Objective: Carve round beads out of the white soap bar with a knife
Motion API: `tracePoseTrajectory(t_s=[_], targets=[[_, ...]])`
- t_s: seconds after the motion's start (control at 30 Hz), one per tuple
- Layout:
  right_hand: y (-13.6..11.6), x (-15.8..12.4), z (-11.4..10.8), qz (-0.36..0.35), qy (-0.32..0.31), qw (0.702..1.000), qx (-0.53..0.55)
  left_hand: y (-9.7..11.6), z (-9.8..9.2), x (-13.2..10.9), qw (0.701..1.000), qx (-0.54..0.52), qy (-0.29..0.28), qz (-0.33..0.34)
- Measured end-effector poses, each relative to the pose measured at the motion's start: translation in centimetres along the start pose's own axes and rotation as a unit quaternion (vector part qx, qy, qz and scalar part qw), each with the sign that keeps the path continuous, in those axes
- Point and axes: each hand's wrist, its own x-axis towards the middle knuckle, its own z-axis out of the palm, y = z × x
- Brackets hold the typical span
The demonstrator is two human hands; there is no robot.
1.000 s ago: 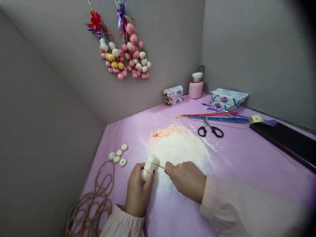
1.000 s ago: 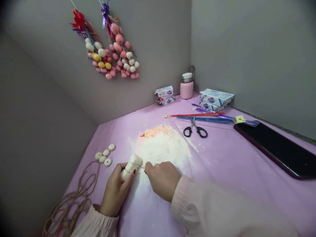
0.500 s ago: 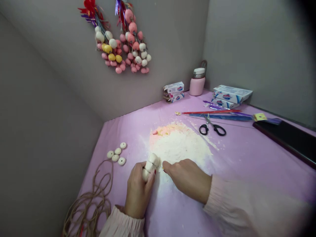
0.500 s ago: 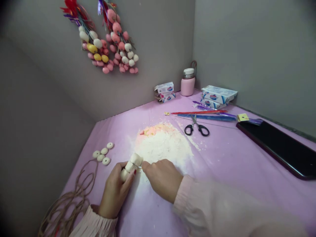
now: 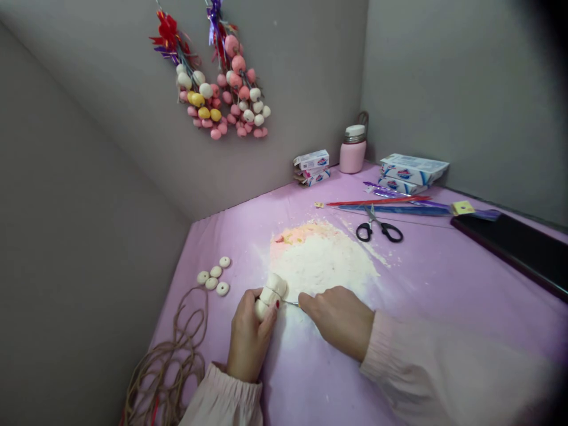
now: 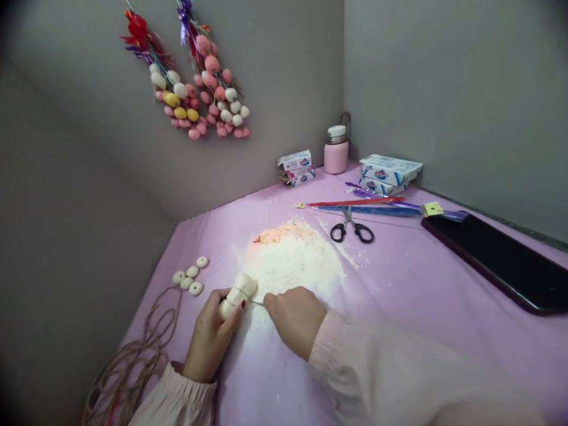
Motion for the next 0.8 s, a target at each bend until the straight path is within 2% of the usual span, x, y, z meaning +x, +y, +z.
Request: tracePoseTrajectory(t_s=[0.27, 0.5, 0.8], targets=[[0.1, 0.6, 0.6, 0.007, 0.038, 0.999, 0.018, -0.3, 0.3, 0.0, 0.999, 0.033, -0.004, -0.001], [-0.2, 1.1, 0.5, 0.008, 0.003, 0.997, 0.073, -0.2, 0.3, 0.0, 0.997, 0.069, -0.005, 0.014], [0.0, 0.9, 0.6, -0.011, -0.019, 0.997, 0.079, -0.5, 0.2, 0.0, 0.999, 0.034, -0.011, -0.003]])
